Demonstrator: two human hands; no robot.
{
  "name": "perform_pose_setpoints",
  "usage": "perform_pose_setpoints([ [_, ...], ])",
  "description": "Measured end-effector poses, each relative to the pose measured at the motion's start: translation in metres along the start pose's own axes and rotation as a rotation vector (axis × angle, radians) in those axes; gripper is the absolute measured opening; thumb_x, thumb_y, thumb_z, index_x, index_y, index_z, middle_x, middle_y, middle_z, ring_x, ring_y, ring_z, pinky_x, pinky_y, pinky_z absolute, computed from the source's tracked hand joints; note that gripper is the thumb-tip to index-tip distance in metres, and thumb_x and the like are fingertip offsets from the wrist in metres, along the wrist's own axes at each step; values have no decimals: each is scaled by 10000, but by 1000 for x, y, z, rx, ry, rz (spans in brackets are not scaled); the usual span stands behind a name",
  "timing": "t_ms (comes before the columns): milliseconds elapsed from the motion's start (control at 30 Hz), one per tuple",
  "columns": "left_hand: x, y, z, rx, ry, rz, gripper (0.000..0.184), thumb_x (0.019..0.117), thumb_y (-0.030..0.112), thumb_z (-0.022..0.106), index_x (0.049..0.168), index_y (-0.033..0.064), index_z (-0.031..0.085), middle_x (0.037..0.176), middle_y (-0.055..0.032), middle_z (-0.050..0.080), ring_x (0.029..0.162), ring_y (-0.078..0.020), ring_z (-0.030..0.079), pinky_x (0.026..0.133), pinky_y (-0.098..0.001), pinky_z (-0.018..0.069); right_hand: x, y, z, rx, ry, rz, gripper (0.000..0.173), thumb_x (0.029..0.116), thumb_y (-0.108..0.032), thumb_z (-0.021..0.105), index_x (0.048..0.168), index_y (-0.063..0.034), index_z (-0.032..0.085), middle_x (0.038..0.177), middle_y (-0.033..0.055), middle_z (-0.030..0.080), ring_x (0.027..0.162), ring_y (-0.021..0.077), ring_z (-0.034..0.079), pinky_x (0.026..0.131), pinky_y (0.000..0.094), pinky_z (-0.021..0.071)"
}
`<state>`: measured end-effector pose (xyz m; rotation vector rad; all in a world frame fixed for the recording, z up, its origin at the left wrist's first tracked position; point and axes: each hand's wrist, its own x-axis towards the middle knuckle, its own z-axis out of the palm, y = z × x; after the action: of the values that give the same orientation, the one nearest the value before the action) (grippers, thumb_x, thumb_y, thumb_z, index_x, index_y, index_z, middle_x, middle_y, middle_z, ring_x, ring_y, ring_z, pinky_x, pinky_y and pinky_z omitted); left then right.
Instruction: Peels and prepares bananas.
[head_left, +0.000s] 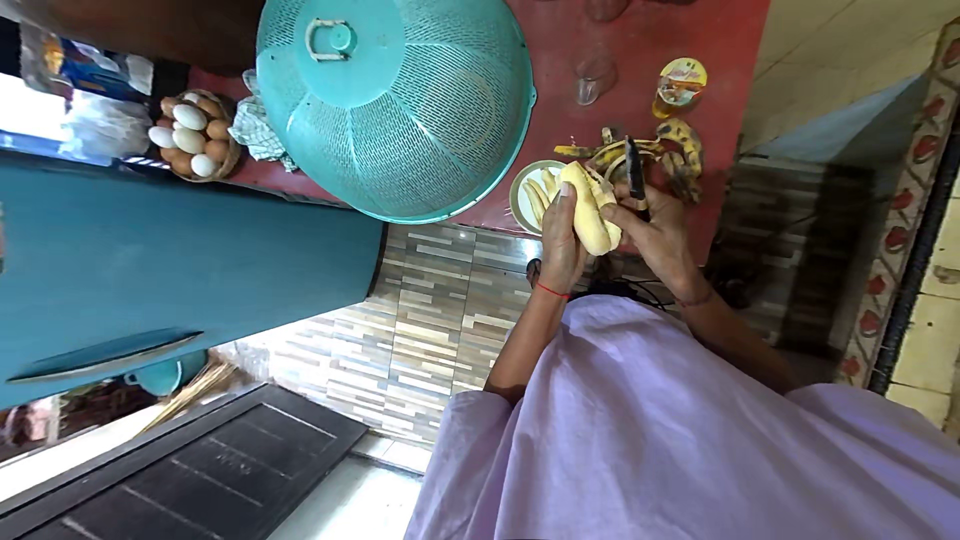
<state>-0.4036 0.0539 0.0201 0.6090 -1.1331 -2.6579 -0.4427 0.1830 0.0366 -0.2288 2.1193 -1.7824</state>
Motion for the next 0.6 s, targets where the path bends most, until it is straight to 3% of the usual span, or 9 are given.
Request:
perform_pose_setpoints([
  [67, -2, 0, 1, -31, -4, -8, 403, 1069, 370, 441, 1316, 75, 563, 1212, -78, 677, 1077, -143, 671, 943, -342, 569, -7, -1, -2, -18, 6, -8, 190, 972, -239, 706, 1088, -88, 690, 792, -14, 638, 580, 21, 535, 511, 175, 449],
  [200, -6, -2, 1, -93, -11, 1, 382, 1019, 382, 555, 1253, 82, 588, 1110, -65, 702, 1015, -145, 693, 906, -354, 589, -9, -5, -2, 187, -20, 142, 67, 973, -151, 697, 1035, -124, 701, 756, -17, 667, 456, 16, 467, 380, 150, 369],
  [267, -11, 2, 0, -88, -39, -35, 416, 1024, 425, 554, 1306, 120, 577, 1178, -55, 689, 1067, -145, 679, 932, -349, 576, -6, -3, -1, 253, -26, 194, 24, 982, -142, 675, 987, -130, 696, 747, -31, 658, 453, 9, 455, 380, 145, 357],
  [367, -27, 10, -4, -32, -106, -128, 509, 1024, 595, 461, 1418, 280, 527, 1304, 39, 647, 1155, -100, 637, 959, -311, 554, -7, 0, -4, 299, -24, 207, 26, 979, -155, 679, 956, -146, 686, 738, -37, 638, 461, 9, 450, 386, 143, 351],
  [600, -35, 0, -6, -50, -79, -168, 393, 1017, 460, 578, 1354, 258, 568, 1239, 12, 669, 1087, -102, 661, 920, -307, 566, -12, 7, -6, 237, -9, 192, 42, 978, -199, 697, 995, -169, 675, 741, -24, 618, 457, 30, 429, 389, 156, 334],
])
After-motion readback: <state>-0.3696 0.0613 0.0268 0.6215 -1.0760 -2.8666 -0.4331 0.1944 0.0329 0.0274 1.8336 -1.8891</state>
